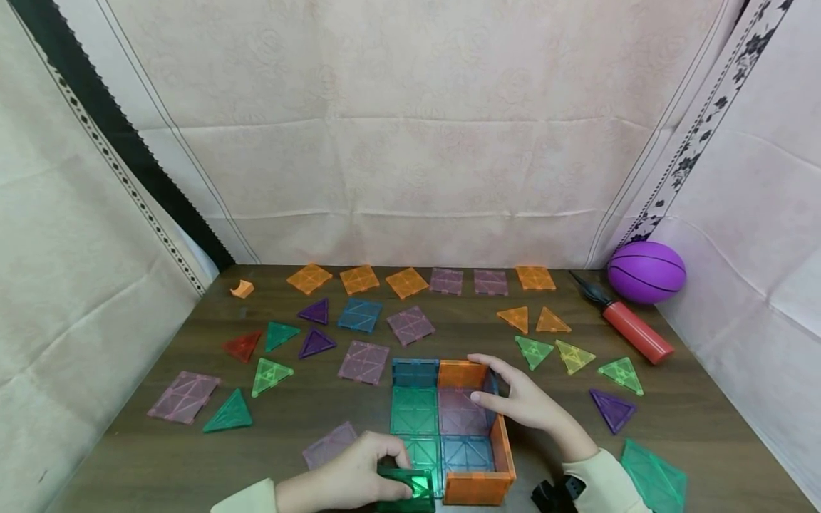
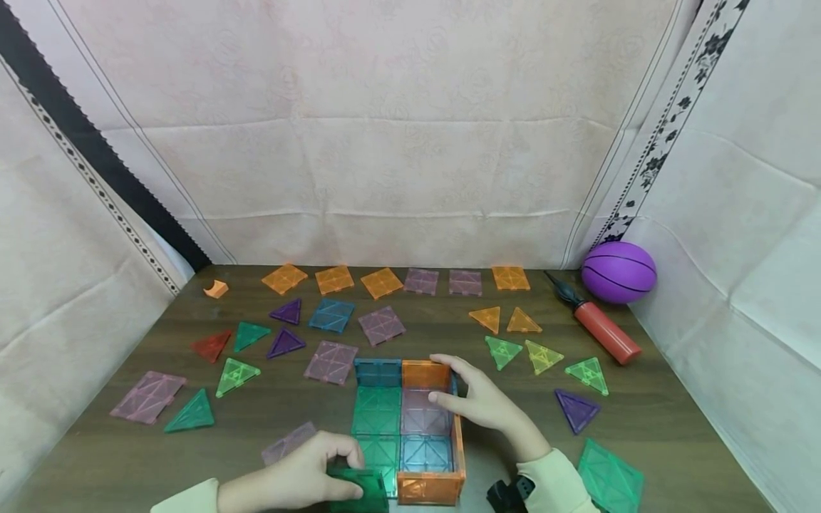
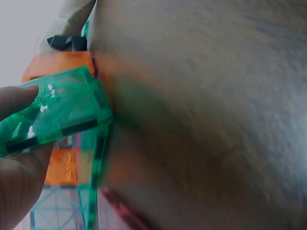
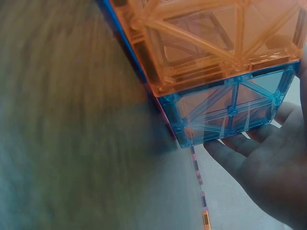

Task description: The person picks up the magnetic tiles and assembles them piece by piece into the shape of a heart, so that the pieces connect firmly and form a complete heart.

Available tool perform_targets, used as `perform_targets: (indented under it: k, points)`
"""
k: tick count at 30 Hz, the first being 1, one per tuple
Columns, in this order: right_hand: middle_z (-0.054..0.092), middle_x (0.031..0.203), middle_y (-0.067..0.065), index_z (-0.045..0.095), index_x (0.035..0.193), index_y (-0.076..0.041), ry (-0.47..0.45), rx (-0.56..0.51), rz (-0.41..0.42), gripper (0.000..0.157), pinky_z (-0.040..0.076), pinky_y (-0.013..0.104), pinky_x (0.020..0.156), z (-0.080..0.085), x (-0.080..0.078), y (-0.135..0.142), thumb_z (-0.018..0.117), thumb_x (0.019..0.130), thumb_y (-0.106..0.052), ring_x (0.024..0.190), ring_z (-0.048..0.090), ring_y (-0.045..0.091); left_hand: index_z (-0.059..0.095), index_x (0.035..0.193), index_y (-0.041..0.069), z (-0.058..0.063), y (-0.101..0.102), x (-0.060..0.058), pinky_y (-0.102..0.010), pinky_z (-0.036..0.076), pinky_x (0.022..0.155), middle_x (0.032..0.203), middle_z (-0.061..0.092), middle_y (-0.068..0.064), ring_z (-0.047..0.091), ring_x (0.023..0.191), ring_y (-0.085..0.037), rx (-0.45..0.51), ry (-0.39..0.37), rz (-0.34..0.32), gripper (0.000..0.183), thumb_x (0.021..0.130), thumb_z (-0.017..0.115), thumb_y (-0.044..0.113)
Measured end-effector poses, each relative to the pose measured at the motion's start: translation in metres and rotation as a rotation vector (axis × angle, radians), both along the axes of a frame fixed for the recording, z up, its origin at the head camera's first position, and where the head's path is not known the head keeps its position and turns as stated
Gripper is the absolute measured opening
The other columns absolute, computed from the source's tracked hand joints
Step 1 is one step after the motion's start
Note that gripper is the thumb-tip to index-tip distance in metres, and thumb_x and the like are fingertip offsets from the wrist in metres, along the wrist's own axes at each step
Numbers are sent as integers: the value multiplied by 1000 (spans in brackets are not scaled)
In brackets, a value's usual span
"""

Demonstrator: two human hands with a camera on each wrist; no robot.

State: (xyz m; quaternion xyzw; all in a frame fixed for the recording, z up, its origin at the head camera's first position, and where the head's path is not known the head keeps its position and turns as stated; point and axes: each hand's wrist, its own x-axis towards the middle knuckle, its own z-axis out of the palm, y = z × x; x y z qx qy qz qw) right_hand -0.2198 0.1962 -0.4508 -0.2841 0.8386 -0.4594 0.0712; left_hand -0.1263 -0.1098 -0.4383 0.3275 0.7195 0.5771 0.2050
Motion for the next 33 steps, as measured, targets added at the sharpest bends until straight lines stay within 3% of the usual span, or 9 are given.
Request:
perform_targets:
  k: [6,13,18,22,25,29,33]
  points:
    - [43,147,12,41,144,-5,-7,1,-1,59,24,65,106,1,0,0,65,93,-26,139,30,40,63,81,4,-2,11,-1,-17,46,67,84,66,-11,47,73,5,-12,73,-2,10,84,72,4]
    - [43,147,12,41,144,-7,-6,5,2,59,24,64,107,0,0,0,65,93,-27,139,30,39,62,84,3,-2,20,0,-19,49,75,88,66,-11,49,83,5,-21,215,-25,9,84,70,1]
    - [44,147,11,42,144,-8,-2,-2,2,58,24,64,106,0,0,0,65,93,-27,139,31,39,65,94,3,2,19,-2,-20,50,77,95,68,-7,55,87,4,-47,148,-37,12,85,71,5]
    - [44,147,12,42,143,-5,-6,-13,9,59,25,64,106,-1,0,0,65,93,-25,139,31,39,64,107,1,13,13,-10,-23,52,80,97,67,-11,59,89,-1,-50,93,-83,25,86,73,12]
    - [44,147,12,42,143,-4,-7,-18,10,58,25,64,106,-2,1,0,65,93,-24,138,32,39,62,111,1,26,5,-22,-28,53,84,96,66,-14,62,90,-8,-33,161,-81,31,86,73,16]
    - [44,147,11,42,143,-5,-8,-17,11,59,25,63,107,-1,1,0,65,93,-24,139,32,37,63,112,6,46,-13,-49,-31,52,85,97,66,-9,62,92,-13,-64,245,46,30,87,72,20]
    - [43,147,11,41,144,-6,-28,-22,16,59,25,63,107,0,1,0,65,93,-24,140,31,37,63,113,8,59,-33,-86,-32,54,77,99,64,-9,62,89,-19,-113,198,188,29,88,71,20]
